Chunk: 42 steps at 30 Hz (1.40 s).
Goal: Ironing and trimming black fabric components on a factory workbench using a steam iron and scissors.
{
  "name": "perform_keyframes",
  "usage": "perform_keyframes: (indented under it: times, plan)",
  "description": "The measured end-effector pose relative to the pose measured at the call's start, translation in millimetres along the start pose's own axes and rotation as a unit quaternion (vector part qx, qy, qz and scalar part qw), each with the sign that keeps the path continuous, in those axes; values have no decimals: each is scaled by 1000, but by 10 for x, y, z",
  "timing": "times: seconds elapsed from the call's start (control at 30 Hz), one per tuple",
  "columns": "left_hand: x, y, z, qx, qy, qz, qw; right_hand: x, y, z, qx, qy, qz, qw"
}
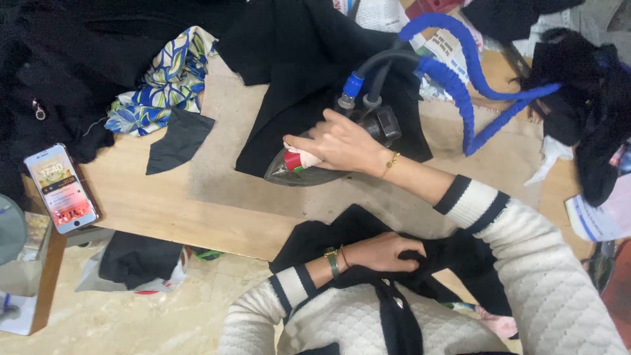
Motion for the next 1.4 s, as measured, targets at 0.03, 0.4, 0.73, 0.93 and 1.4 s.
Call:
perform_keyframes:
  times: [0.03, 0.4, 0.73, 0.93, 1.4]
  plan:
    - [-45, 67, 10, 5, 21, -5, 1000, -125, -11, 4, -2, 6, -26, 1000]
    - [-585, 302, 393, 36, 265, 63, 961, -873, 505, 3452, 386, 106, -32, 916]
    - [-468, 604, 504, 50, 312, 1, 949, -375, -295, 5384, 661, 29, -167, 731]
    - [-486, 1052, 559, 84, 344, 22, 935, -251, -217, 5314, 679, 112, -102, 719]
    - [-185, 853, 257, 32, 298, -561, 772, -326, 57, 4567, 617, -44, -302, 725]
Point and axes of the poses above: each hand's wrist, its own z-axis away from the middle knuckle, its own x-axis out of the palm, y = z × x, the point moved 8 cm from there along -z, towards the middle knuckle, and after that the axes turned 2 degrees about z, right-handed, at the moved point
